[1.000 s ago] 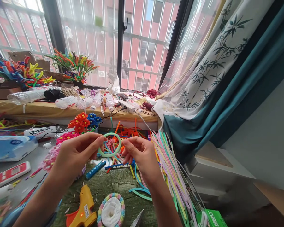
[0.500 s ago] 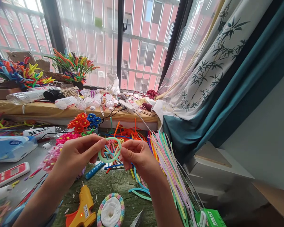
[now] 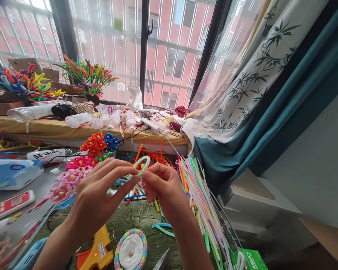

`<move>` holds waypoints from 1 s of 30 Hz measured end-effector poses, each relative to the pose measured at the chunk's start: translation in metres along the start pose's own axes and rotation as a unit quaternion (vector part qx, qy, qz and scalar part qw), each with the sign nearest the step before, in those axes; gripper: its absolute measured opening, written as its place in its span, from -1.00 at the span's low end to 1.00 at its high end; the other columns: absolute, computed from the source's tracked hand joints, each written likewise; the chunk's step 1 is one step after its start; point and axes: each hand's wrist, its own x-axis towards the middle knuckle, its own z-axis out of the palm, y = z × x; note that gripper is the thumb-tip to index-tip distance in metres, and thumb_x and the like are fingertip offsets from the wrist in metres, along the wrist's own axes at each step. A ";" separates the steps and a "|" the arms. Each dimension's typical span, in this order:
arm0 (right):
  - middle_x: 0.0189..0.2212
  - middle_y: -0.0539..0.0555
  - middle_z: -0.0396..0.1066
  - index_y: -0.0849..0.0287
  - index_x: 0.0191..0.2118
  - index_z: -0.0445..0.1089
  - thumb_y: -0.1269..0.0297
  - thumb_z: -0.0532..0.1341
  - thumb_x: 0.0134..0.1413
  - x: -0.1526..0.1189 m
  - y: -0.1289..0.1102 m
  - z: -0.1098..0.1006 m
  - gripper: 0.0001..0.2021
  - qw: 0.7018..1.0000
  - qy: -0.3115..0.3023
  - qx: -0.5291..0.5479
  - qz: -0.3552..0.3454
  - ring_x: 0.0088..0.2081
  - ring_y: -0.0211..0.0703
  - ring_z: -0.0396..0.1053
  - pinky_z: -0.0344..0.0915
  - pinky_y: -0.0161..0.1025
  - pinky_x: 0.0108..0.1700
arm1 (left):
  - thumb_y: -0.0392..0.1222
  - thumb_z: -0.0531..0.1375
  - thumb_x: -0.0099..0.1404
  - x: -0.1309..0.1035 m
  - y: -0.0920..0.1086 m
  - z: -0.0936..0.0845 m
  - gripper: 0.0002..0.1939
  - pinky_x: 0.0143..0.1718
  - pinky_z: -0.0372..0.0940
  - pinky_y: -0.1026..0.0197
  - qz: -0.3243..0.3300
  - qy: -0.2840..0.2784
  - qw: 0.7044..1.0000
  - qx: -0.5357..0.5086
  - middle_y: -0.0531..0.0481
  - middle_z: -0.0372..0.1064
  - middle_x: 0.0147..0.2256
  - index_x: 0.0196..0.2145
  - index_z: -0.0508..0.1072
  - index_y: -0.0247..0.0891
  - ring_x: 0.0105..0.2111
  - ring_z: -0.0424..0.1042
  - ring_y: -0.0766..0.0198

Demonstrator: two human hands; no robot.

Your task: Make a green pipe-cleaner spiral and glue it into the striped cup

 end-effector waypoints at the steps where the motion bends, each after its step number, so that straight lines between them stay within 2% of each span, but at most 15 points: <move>1: -0.63 -0.11 0.37 0.19 -0.48 0.44 0.12 0.43 -0.05 -0.001 -0.001 0.002 -0.73 1.000 0.006 -0.014 -0.004 -0.73 -0.46 0.18 0.10 -0.44 -0.66 | -0.30 0.23 0.35 0.000 0.000 0.001 -0.95 -0.28 0.33 0.22 -0.013 0.010 1.000 -0.012 0.00 0.51 -0.35 -0.31 0.49 -0.26 -0.35 0.45 0.27; 4: -0.60 -0.08 0.39 0.20 -0.44 0.49 0.06 0.41 -0.04 -0.002 -0.004 0.004 -0.72 0.993 0.066 -0.086 -0.044 -0.70 -0.44 0.20 0.11 -0.42 -0.62 | -0.36 0.22 0.32 0.000 -0.002 0.001 -0.91 -0.38 0.32 0.32 -0.080 0.027 0.993 -0.076 0.04 0.49 -0.38 -0.34 0.49 -0.26 -0.43 0.42 0.36; 7: -0.67 -0.11 0.29 0.19 -0.43 0.48 0.01 0.40 -0.05 -0.003 -0.007 0.001 -0.68 0.963 0.181 -0.174 -0.096 -0.66 -0.39 0.16 0.06 -0.41 -0.63 | -0.31 0.22 0.32 0.000 -0.007 0.000 -0.90 -0.47 0.28 0.36 -0.162 0.012 0.975 -0.153 0.07 0.48 -0.43 -0.37 0.51 -0.24 -0.49 0.39 0.39; 8: -0.68 -0.12 0.27 0.18 -0.41 0.49 -0.01 0.40 -0.05 -0.003 -0.008 0.000 -0.68 0.954 0.198 -0.199 -0.104 -0.65 -0.38 0.15 0.03 -0.42 -0.63 | -0.28 0.22 0.32 0.000 -0.009 0.000 -0.89 -0.50 0.27 0.36 -0.187 -0.002 0.966 -0.179 0.07 0.47 -0.45 -0.38 0.52 -0.23 -0.50 0.38 0.38; 10: -0.63 -0.09 0.31 0.18 -0.34 0.52 -0.01 0.40 -0.04 -0.003 -0.010 -0.003 -0.68 0.950 0.177 -0.238 -0.099 -0.63 -0.37 0.16 0.01 -0.41 -0.62 | -0.21 0.21 0.33 -0.002 -0.014 0.002 -0.86 -0.53 0.25 0.35 -0.233 -0.033 0.945 -0.229 0.06 0.46 -0.49 -0.37 0.55 -0.23 -0.52 0.37 0.36; 13: -0.57 -0.05 0.39 0.18 -0.30 0.57 0.00 0.40 -0.04 -0.002 -0.011 -0.006 -0.68 0.957 0.096 -0.265 -0.063 -0.60 -0.37 0.21 0.06 -0.41 -0.59 | -0.12 0.21 0.32 -0.005 -0.019 0.006 -0.81 -0.54 0.24 0.35 -0.267 -0.075 0.925 -0.260 0.05 0.44 -0.51 -0.38 0.55 -0.24 -0.52 0.34 0.34; 16: -0.64 -0.06 0.36 0.20 -0.32 0.58 -0.05 0.35 0.03 -0.001 -0.011 -0.010 -0.64 0.964 0.047 -0.261 -0.036 -0.62 -0.36 0.20 0.08 -0.39 -0.58 | -0.09 0.21 0.32 -0.006 -0.020 0.008 -0.78 -0.55 0.20 0.36 -0.269 -0.100 0.929 -0.233 0.07 0.41 -0.53 -0.41 0.53 -0.25 -0.53 0.28 0.36; 18: -0.62 -0.04 0.40 0.21 -0.33 0.58 -0.09 0.31 0.07 -0.001 -0.011 -0.011 -0.61 0.966 0.028 -0.257 -0.032 -0.63 -0.36 0.21 0.08 -0.39 -0.58 | -0.09 0.21 0.32 -0.006 -0.019 0.008 -0.77 -0.54 0.19 0.35 -0.258 -0.109 0.936 -0.213 0.08 0.40 -0.53 -0.41 0.53 -0.26 -0.53 0.27 0.36; 22: -0.54 0.00 0.49 0.19 -0.36 0.57 -0.02 0.38 0.01 -0.004 -0.012 -0.009 -0.67 0.954 0.044 -0.292 -0.053 -0.59 -0.32 0.32 0.18 -0.37 -0.55 | -0.13 0.20 0.33 -0.003 -0.016 0.004 -0.79 -0.49 0.21 0.33 -0.218 -0.113 0.951 -0.187 0.07 0.44 -0.50 -0.39 0.53 -0.26 -0.51 0.32 0.36; 25: -0.54 -0.01 0.49 0.16 -0.36 0.57 0.05 0.38 0.05 -0.007 -0.013 -0.007 -0.75 0.939 0.046 -0.331 -0.085 -0.57 -0.30 0.35 0.25 -0.36 -0.52 | -0.16 0.21 0.33 -0.001 -0.013 0.002 -0.81 -0.48 0.21 0.32 -0.188 -0.103 0.961 -0.173 0.06 0.45 -0.50 -0.41 0.54 -0.25 -0.52 0.33 0.36; 30: -0.47 0.01 0.53 0.14 -0.36 0.56 0.16 0.34 0.13 -0.011 -0.016 -0.004 -0.83 0.897 0.033 -0.409 -0.165 -0.51 -0.27 0.38 0.31 -0.34 -0.45 | -0.23 0.22 0.32 0.003 -0.009 -0.002 -0.83 -0.50 0.21 0.33 -0.158 -0.088 0.969 -0.168 0.09 0.41 -0.52 -0.44 0.53 -0.23 -0.54 0.30 0.38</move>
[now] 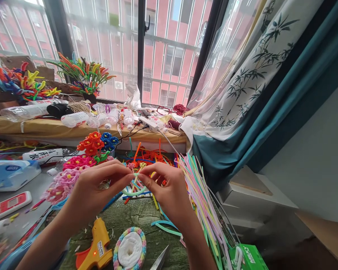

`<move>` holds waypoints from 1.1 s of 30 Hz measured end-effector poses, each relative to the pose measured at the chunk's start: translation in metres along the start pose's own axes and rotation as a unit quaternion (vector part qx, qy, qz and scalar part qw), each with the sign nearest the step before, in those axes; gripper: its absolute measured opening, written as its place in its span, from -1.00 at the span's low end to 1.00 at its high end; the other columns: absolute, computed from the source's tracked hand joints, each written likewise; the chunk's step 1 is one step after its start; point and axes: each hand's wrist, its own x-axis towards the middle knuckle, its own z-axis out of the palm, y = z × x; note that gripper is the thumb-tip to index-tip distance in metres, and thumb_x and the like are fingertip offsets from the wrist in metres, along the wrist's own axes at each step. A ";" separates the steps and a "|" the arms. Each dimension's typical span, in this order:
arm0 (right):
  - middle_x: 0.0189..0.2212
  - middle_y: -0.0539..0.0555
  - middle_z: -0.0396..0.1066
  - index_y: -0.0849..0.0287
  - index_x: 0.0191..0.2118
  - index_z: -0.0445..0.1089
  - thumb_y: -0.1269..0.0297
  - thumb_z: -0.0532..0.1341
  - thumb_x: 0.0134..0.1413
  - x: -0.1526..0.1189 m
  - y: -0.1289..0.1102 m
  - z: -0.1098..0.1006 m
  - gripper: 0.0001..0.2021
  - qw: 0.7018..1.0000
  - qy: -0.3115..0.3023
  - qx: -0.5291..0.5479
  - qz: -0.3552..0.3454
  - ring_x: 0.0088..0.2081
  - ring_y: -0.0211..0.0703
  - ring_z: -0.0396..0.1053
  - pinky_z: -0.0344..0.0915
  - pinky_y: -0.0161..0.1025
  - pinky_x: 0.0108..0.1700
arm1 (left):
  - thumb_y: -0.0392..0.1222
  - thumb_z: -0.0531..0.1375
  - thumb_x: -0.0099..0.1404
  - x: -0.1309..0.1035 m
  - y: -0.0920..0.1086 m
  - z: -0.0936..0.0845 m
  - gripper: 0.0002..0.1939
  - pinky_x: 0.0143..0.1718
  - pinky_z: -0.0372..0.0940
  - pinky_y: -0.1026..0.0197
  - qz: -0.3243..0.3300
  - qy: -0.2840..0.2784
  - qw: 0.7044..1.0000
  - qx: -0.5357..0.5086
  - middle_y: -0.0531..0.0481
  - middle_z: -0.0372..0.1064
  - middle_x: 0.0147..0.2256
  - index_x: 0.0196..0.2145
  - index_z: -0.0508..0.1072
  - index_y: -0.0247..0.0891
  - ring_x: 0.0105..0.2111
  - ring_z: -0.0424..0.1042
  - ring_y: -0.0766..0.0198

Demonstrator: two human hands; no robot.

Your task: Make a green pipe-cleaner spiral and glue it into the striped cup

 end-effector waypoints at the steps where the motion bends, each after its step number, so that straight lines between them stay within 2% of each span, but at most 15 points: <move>1: -0.46 0.02 0.54 0.14 -0.36 0.56 0.18 0.33 0.14 0.000 -0.001 -0.001 -0.84 1.000 0.002 -0.013 -0.015 -0.50 -0.26 0.39 0.32 -0.33 -0.44 | -0.25 0.22 0.31 0.000 0.001 0.000 -0.84 -0.50 0.20 0.33 0.003 0.002 1.000 0.001 0.09 0.40 -0.52 -0.44 0.53 -0.23 -0.54 0.29 0.39; 7: -0.45 0.00 0.53 0.14 -0.36 0.55 0.28 0.33 0.17 -0.002 -0.007 -0.003 -0.90 0.996 0.006 -0.057 -0.070 -0.46 -0.27 0.40 0.33 -0.34 -0.40 | -0.33 0.23 0.29 -0.001 0.006 -0.002 -0.84 -0.48 0.20 0.36 0.018 0.004 1.000 0.012 0.13 0.38 -0.51 -0.45 0.50 -0.25 -0.54 0.28 0.43; 14: -0.44 0.01 0.52 0.15 -0.35 0.53 0.27 0.30 0.21 -0.002 -0.007 -0.004 -0.88 0.992 -0.011 -0.083 -0.091 -0.44 -0.26 0.40 0.31 -0.33 -0.40 | -0.36 0.23 0.29 -0.002 0.007 -0.001 -0.85 -0.48 0.19 0.38 0.030 0.003 0.999 0.020 0.14 0.39 -0.50 -0.44 0.51 -0.25 -0.55 0.26 0.45; 20: -0.45 -0.01 0.50 0.15 -0.38 0.50 0.20 0.29 0.22 -0.002 -0.006 -0.004 -0.82 0.996 -0.028 -0.053 -0.063 -0.45 -0.29 0.38 0.29 -0.35 -0.43 | -0.35 0.24 0.31 -0.004 0.003 -0.002 -0.86 -0.45 0.17 0.38 0.028 -0.017 0.999 0.024 0.16 0.39 -0.47 -0.41 0.51 -0.23 -0.52 0.26 0.46; 26: -0.44 -0.02 0.48 0.15 -0.37 0.49 0.24 0.29 0.20 -0.002 -0.001 -0.003 -0.86 0.998 -0.059 -0.015 -0.028 -0.46 -0.30 0.37 0.27 -0.37 -0.45 | -0.30 0.23 0.32 -0.005 -0.001 0.001 -0.87 -0.43 0.15 0.36 0.012 -0.012 1.000 0.014 0.16 0.38 -0.47 -0.40 0.52 -0.21 -0.50 0.24 0.44; 29: -0.46 -0.02 0.48 0.14 -0.38 0.49 0.25 0.31 0.15 0.000 0.003 -0.001 -0.88 0.999 -0.039 0.003 -0.010 -0.46 -0.29 0.38 0.28 -0.37 -0.45 | -0.22 0.21 0.34 -0.003 -0.003 0.000 -0.84 -0.45 0.16 0.34 -0.025 -0.019 0.999 0.013 0.13 0.39 -0.48 -0.40 0.53 -0.23 -0.51 0.26 0.41; 33: -0.50 -0.04 0.47 0.14 -0.39 0.51 0.22 0.31 0.12 0.002 0.007 0.001 -0.87 1.000 0.017 0.015 0.015 -0.50 -0.29 0.37 0.29 -0.35 -0.44 | -0.10 0.21 0.34 -0.001 -0.010 -0.001 -0.81 -0.50 0.15 0.33 -0.065 -0.024 0.998 -0.009 0.12 0.40 -0.48 -0.35 0.55 -0.22 -0.52 0.29 0.39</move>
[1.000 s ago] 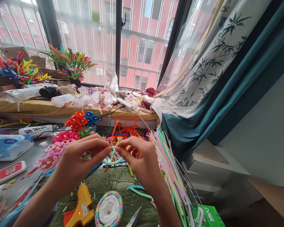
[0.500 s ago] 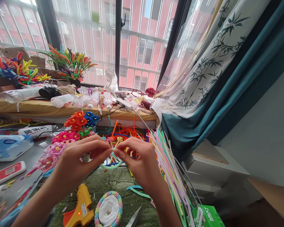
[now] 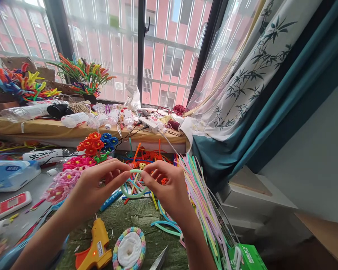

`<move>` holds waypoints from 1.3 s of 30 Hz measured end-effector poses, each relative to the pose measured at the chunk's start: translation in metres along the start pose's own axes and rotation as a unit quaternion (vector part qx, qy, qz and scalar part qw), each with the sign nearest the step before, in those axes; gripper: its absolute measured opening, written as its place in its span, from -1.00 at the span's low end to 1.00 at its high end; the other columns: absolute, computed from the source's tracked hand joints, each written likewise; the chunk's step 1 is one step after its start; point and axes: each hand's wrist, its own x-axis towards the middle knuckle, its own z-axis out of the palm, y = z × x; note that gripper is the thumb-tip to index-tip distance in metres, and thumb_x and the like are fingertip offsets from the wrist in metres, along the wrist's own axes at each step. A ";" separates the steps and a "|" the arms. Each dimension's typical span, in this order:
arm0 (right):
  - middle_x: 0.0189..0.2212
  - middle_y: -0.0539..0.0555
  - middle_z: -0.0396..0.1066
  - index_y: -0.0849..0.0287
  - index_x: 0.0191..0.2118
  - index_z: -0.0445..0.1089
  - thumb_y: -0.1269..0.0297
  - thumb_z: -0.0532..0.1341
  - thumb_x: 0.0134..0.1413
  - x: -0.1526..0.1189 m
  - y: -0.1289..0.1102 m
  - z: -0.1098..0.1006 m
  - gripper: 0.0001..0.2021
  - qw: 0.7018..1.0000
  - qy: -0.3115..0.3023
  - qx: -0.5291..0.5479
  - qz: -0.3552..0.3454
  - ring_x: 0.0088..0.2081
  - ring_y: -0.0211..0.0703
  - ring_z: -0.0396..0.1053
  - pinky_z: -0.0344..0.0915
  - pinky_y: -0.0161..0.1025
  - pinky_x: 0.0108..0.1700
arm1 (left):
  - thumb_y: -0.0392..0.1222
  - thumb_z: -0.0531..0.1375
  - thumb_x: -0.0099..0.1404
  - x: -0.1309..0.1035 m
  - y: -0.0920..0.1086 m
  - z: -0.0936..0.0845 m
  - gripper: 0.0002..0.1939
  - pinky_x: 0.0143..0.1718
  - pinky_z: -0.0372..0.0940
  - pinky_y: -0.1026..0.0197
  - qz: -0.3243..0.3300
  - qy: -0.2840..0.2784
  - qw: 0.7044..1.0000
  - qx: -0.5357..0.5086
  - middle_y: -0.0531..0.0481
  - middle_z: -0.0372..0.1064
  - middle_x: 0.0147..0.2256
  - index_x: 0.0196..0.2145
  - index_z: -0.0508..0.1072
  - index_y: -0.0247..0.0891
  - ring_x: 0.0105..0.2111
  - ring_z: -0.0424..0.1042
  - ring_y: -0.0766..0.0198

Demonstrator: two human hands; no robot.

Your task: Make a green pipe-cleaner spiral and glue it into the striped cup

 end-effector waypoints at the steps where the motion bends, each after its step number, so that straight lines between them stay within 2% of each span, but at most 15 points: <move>1: -0.51 -0.03 0.47 0.14 -0.38 0.52 0.20 0.32 0.12 0.000 0.001 0.000 -0.86 1.000 0.010 0.005 0.008 -0.51 -0.29 0.36 0.29 -0.34 -0.43 | -0.09 0.22 0.34 0.000 -0.002 0.000 -0.80 -0.51 0.14 0.34 -0.008 0.000 1.000 -0.008 0.12 0.39 -0.50 -0.36 0.54 -0.23 -0.53 0.29 0.40; 4: -0.54 -0.02 0.47 0.17 -0.37 0.54 0.08 0.31 0.14 0.001 0.003 -0.002 -0.75 0.999 -0.011 0.032 0.042 -0.54 -0.30 0.33 0.23 -0.35 -0.46 | -0.09 0.21 0.33 0.001 -0.005 -0.001 -0.77 -0.51 0.13 0.34 -0.029 -0.001 0.999 -0.029 0.13 0.36 -0.54 -0.43 0.50 -0.25 -0.53 0.27 0.40; 8: -0.61 -0.05 0.36 0.21 -0.42 0.53 -0.09 0.29 0.11 0.003 0.005 -0.008 -0.60 0.991 -0.053 0.091 0.082 -0.59 -0.34 0.23 0.12 -0.36 -0.53 | -0.10 0.19 0.33 0.001 -0.004 -0.002 -0.77 -0.51 0.13 0.35 -0.034 -0.022 0.998 -0.043 0.14 0.35 -0.52 -0.43 0.49 -0.25 -0.52 0.26 0.40; 15: -0.61 -0.08 0.28 0.21 -0.40 0.53 -0.05 0.40 -0.01 0.005 0.012 -0.011 -0.64 0.978 -0.112 0.117 0.129 -0.58 -0.39 0.11 -0.01 -0.37 -0.55 | -0.08 0.17 0.33 0.002 -0.001 -0.004 -0.73 -0.51 0.11 0.34 -0.020 -0.061 0.998 -0.012 0.12 0.33 -0.53 -0.47 0.49 -0.26 -0.53 0.21 0.40; 19: -0.61 -0.08 0.30 0.21 -0.37 0.55 -0.04 0.42 -0.04 0.006 0.017 -0.012 -0.64 0.980 -0.115 0.097 0.128 -0.59 -0.38 0.09 -0.01 -0.36 -0.55 | -0.08 0.17 0.33 0.002 -0.001 -0.005 -0.72 -0.51 0.10 0.33 -0.024 -0.076 0.997 -0.005 0.10 0.34 -0.53 -0.47 0.51 -0.26 -0.54 0.21 0.39; 24: -0.46 0.02 0.49 0.17 -0.35 0.55 0.11 0.39 0.07 0.002 0.008 -0.010 -0.79 0.997 -0.060 -0.013 0.042 -0.49 -0.26 0.33 0.24 -0.32 -0.43 | -0.08 0.17 0.31 0.001 0.000 -0.005 -0.71 -0.52 0.07 0.34 -0.031 -0.079 0.996 -0.010 0.12 0.32 -0.56 -0.50 0.50 -0.27 -0.56 0.17 0.41; 27: -0.43 0.01 0.50 0.16 -0.33 0.53 0.26 0.36 0.14 -0.001 -0.001 -0.007 -0.91 0.992 -0.042 -0.113 -0.036 -0.43 -0.25 0.39 0.29 -0.33 -0.38 | -0.06 0.17 0.31 0.000 0.001 -0.005 -0.70 -0.52 0.06 0.33 -0.049 -0.081 0.996 -0.001 0.12 0.33 -0.57 -0.48 0.51 -0.29 -0.56 0.16 0.41; 31: -0.43 0.00 0.48 0.19 -0.31 0.50 0.38 0.31 0.19 -0.004 -0.006 -0.003 -0.96 0.968 -0.006 -0.213 -0.131 -0.45 -0.27 0.40 0.30 -0.36 -0.36 | -0.02 0.15 0.32 -0.001 0.000 -0.005 -0.66 -0.52 0.07 0.34 -0.060 -0.079 0.995 0.001 0.12 0.30 -0.58 -0.48 0.50 -0.30 -0.55 0.16 0.40; 36: -0.40 0.05 0.52 0.21 -0.28 0.49 0.40 0.19 0.31 -0.006 -0.003 0.001 -0.86 0.929 0.034 -0.285 -0.232 -0.39 -0.23 0.47 0.33 -0.34 -0.31 | -0.02 0.13 0.35 -0.002 0.000 -0.006 -0.64 -0.55 0.05 0.33 -0.034 -0.084 0.995 0.041 0.14 0.25 -0.61 -0.51 0.48 -0.28 -0.58 0.14 0.40; 39: -0.37 0.09 0.53 0.21 -0.24 0.49 0.39 0.14 0.35 -0.007 0.000 0.002 -0.82 0.909 0.031 -0.323 -0.262 -0.34 -0.19 0.50 0.35 -0.32 -0.27 | -0.11 0.16 0.34 -0.002 0.003 -0.005 -0.74 -0.52 0.10 0.33 0.011 -0.036 0.994 0.105 0.13 0.34 -0.57 -0.43 0.52 -0.25 -0.59 0.19 0.39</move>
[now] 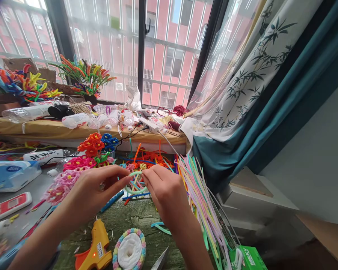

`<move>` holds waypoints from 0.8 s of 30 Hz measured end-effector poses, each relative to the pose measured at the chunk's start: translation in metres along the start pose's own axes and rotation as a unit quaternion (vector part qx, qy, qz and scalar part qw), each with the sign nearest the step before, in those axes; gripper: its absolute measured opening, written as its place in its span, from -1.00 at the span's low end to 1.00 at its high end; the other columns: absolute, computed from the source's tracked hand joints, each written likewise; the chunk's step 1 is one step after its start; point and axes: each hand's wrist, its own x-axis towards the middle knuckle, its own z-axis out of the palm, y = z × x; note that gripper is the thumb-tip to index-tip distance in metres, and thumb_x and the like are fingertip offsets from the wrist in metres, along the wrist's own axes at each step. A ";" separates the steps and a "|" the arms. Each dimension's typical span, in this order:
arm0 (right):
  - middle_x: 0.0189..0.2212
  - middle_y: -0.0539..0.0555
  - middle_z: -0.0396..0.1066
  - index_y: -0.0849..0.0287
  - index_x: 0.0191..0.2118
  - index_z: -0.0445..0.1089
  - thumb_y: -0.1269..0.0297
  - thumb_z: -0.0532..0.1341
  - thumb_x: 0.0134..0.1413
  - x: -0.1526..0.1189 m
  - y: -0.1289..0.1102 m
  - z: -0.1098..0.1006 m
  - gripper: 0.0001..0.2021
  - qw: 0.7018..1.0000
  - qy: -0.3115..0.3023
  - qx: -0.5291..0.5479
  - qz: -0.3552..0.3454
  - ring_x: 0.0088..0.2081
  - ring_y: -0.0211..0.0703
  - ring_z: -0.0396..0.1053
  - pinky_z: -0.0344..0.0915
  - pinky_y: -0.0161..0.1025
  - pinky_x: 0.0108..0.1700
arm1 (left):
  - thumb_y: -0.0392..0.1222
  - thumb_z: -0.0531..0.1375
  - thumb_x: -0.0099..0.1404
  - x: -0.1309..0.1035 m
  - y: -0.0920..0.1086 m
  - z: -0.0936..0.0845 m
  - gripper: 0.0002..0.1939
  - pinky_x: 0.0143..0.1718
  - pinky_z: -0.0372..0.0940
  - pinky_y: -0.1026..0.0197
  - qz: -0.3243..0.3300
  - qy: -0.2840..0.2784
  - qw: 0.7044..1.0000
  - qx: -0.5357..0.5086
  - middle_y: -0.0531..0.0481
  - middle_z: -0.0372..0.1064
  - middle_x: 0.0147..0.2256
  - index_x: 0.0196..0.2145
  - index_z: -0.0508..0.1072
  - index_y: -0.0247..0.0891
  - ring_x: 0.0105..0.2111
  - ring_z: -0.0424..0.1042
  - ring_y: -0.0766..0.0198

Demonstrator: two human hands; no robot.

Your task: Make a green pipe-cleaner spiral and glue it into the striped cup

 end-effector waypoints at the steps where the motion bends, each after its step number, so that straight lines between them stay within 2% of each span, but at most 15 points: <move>1: -0.36 0.10 0.54 0.20 -0.24 0.50 0.38 0.13 0.35 -0.001 0.000 0.001 -0.81 1.000 -0.001 -0.011 -0.011 -0.33 -0.18 0.51 0.36 -0.31 -0.25 | -0.13 0.17 0.34 0.000 0.001 0.001 -0.80 -0.50 0.12 0.33 0.013 0.023 0.999 0.020 0.12 0.38 -0.54 -0.38 0.53 -0.23 -0.59 0.21 0.39; 3: -0.35 0.12 0.55 0.19 -0.25 0.51 0.39 0.12 0.36 -0.002 0.000 0.001 -0.79 0.999 -0.004 -0.028 -0.028 -0.30 -0.16 0.52 0.38 -0.28 -0.20 | -0.18 0.19 0.33 0.000 0.003 0.003 -0.86 -0.47 0.16 0.33 0.044 0.060 0.996 0.047 0.11 0.45 -0.48 -0.33 0.55 -0.21 -0.58 0.24 0.39; 7: -0.34 0.14 0.56 0.21 -0.23 0.50 0.40 0.12 0.37 -0.001 -0.002 0.001 -0.80 0.998 -0.002 -0.044 -0.041 -0.29 -0.15 0.52 0.38 -0.27 -0.15 | -0.29 0.19 0.32 0.001 0.007 0.007 -0.87 -0.48 0.15 0.35 0.085 0.077 0.992 0.057 0.11 0.47 -0.48 -0.36 0.53 -0.23 -0.60 0.22 0.42; 16: -0.35 0.14 0.56 0.28 -0.19 0.49 0.39 0.14 0.36 -0.001 -0.001 0.002 -0.83 0.995 0.017 -0.079 -0.059 -0.32 -0.17 0.51 0.38 -0.27 -0.19 | -0.28 0.19 0.32 -0.001 0.011 0.006 -0.85 -0.53 0.11 0.36 0.076 0.080 0.993 0.047 0.13 0.43 -0.54 -0.41 0.51 -0.25 -0.63 0.16 0.44; 24: -0.41 0.16 0.55 0.33 -0.22 0.50 0.49 0.12 0.34 -0.001 -0.004 0.006 -0.81 0.989 0.023 -0.113 -0.091 -0.37 -0.17 0.51 0.39 -0.27 -0.27 | -0.23 0.16 0.33 -0.001 0.010 0.009 -0.81 -0.55 0.09 0.34 0.055 0.077 0.995 0.044 0.13 0.41 -0.57 -0.43 0.50 -0.24 -0.64 0.15 0.43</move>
